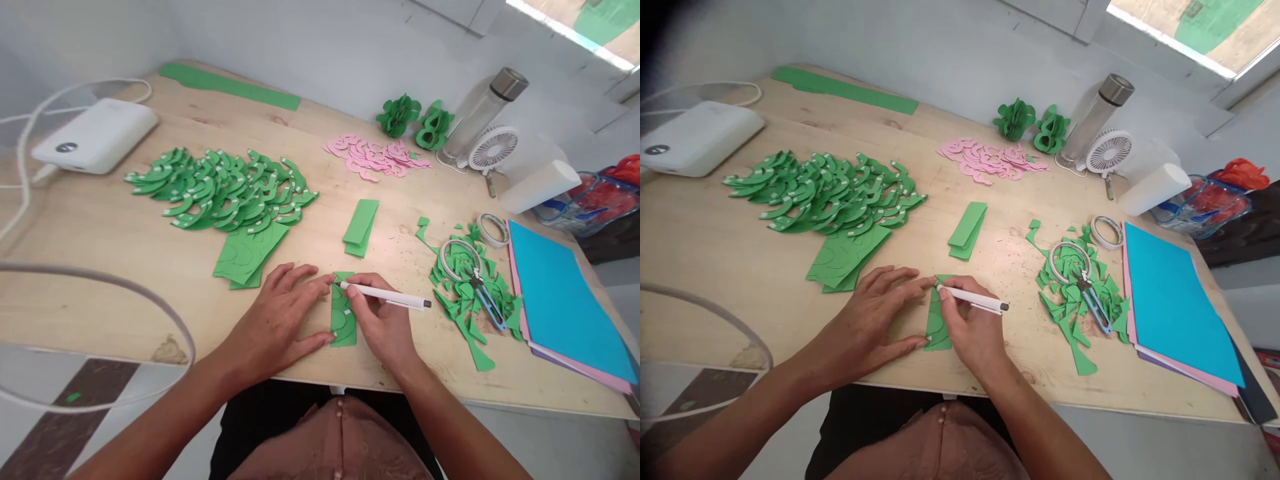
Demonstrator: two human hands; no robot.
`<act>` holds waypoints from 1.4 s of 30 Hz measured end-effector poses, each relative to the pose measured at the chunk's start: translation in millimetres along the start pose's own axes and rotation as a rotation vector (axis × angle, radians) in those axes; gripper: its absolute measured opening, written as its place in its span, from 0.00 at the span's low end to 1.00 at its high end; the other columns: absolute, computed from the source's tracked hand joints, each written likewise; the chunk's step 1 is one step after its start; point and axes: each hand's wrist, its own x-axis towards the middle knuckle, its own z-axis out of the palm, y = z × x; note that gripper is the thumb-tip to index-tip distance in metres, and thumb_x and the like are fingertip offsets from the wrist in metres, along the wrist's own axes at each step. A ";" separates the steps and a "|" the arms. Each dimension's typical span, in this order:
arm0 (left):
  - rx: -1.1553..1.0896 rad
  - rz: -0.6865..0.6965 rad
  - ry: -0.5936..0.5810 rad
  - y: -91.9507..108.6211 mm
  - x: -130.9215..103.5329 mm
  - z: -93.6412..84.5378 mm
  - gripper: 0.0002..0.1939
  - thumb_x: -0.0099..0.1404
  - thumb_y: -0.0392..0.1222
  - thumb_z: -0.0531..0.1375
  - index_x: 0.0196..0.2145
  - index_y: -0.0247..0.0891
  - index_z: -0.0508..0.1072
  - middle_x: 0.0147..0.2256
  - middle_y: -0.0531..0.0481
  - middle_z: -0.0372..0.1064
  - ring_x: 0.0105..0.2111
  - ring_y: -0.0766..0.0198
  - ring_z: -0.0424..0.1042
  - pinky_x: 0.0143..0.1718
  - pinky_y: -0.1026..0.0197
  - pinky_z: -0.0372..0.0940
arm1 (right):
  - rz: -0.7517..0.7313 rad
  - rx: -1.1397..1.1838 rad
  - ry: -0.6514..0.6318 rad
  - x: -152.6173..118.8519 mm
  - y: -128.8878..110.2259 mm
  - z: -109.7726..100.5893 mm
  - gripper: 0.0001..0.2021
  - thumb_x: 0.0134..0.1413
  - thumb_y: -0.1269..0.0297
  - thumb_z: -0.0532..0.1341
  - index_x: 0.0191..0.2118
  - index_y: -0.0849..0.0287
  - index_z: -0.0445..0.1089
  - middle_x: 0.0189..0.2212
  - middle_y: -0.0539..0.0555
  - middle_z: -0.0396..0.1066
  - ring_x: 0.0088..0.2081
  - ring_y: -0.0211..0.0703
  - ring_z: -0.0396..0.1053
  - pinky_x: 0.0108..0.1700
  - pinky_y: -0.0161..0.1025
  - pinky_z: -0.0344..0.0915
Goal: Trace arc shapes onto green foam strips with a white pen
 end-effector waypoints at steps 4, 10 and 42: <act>-0.014 -0.004 0.012 -0.4 -0.6 1.3 0.28 0.63 0.47 0.63 0.58 0.40 0.60 0.57 0.44 0.67 0.60 0.47 0.60 0.63 0.41 0.50 | -0.018 -0.029 -0.009 0.2 -0.6 0.7 0.06 0.59 0.64 0.59 0.36 0.56 0.73 0.29 0.50 0.75 0.30 0.39 0.72 0.30 0.35 0.67; -0.014 -0.017 0.003 0.6 -0.1 -1.2 0.28 0.63 0.46 0.63 0.58 0.42 0.60 0.56 0.44 0.68 0.59 0.46 0.62 0.62 0.40 0.53 | -0.040 -0.111 -0.017 -1.2 1.0 0.7 0.06 0.60 0.64 0.58 0.38 0.56 0.73 0.32 0.52 0.77 0.31 0.40 0.73 0.30 0.36 0.68; -0.012 0.004 0.016 -0.4 -0.7 -1.2 0.27 0.64 0.46 0.62 0.58 0.41 0.61 0.56 0.44 0.68 0.59 0.47 0.62 0.62 0.40 0.52 | -0.206 -0.322 -0.010 -3.2 -3.8 0.9 0.08 0.63 0.65 0.56 0.38 0.55 0.73 0.33 0.52 0.78 0.34 0.42 0.75 0.39 0.40 0.69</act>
